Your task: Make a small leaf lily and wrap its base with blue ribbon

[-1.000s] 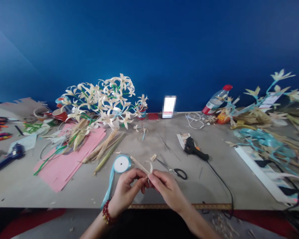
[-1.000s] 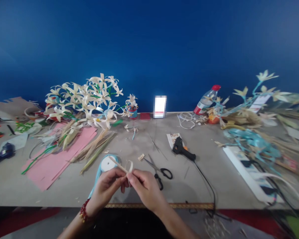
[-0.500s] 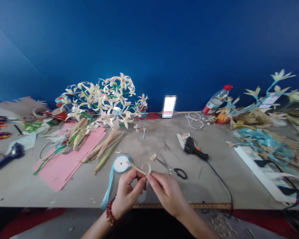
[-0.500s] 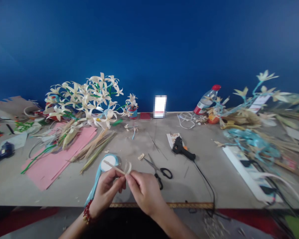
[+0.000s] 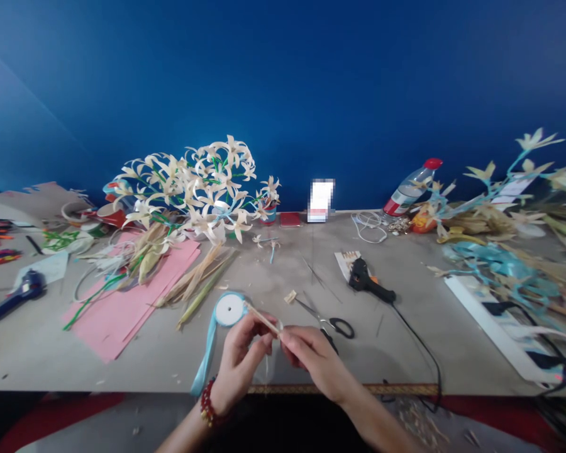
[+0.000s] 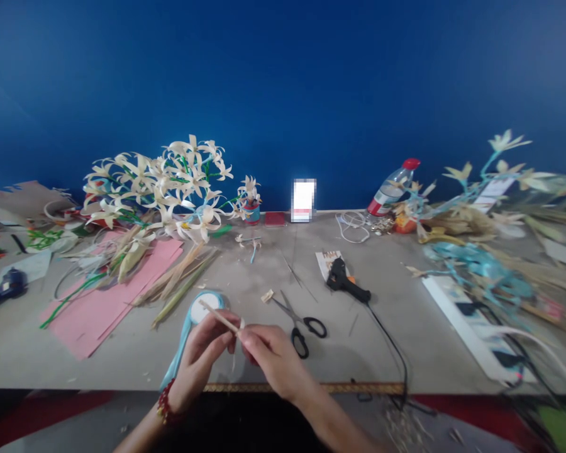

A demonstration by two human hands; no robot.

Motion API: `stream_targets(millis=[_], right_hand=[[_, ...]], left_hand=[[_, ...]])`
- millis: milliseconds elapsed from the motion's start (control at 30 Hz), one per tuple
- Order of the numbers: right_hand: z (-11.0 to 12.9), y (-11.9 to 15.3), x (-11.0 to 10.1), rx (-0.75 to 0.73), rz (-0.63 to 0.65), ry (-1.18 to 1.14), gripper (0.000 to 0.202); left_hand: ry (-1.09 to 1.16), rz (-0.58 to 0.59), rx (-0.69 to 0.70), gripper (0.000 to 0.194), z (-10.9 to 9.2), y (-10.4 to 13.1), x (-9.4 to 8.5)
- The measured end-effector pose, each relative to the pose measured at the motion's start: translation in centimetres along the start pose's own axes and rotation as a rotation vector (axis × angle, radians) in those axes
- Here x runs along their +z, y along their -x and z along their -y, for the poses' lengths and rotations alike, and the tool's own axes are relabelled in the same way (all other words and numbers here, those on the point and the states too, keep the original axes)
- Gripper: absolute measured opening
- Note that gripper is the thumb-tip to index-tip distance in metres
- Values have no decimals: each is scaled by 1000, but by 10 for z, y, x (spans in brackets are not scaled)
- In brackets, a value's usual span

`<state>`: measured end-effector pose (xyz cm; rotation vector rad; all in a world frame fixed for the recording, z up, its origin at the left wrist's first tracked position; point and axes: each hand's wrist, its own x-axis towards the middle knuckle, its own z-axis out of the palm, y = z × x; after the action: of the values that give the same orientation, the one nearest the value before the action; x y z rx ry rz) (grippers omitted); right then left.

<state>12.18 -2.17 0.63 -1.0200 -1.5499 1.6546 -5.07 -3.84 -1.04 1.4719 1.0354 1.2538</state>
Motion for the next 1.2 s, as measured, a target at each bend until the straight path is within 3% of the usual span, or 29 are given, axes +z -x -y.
stream_targets(millis=[67, 133, 233, 400, 633, 833, 967, 1067, 1200], right_hand=[[1, 2, -2, -29, 2, 110, 48], [3, 4, -5, -32, 30, 193, 47], [5, 6, -7, -39, 66, 281, 45], [9, 7, -7, -50, 47, 363, 42], [10, 4, -8, -52, 49, 334, 39], [27, 12, -10, -192, 51, 476, 45], [33, 14, -15, -262, 85, 594, 38], [28, 10, -17, -193, 133, 617, 35], [24, 4, -19, -89, 199, 467, 25]], left_hand=[[-107, 0, 114, 32, 0, -5, -6], [-227, 86, 222, 39, -2, -13, -12], [-274, 182, 309, 35, -7, -22, -18], [-253, 154, 408, 25, -8, -25, -17], [-310, 104, 465, 24, -5, -22, -15], [-330, 36, 395, 17, 1, -20, -15], [-327, 9, 396, 19, 2, -19, -17], [-310, 22, 447, 21, 1, -18, -17], [-269, 62, 503, 20, 0, -18, -17]])
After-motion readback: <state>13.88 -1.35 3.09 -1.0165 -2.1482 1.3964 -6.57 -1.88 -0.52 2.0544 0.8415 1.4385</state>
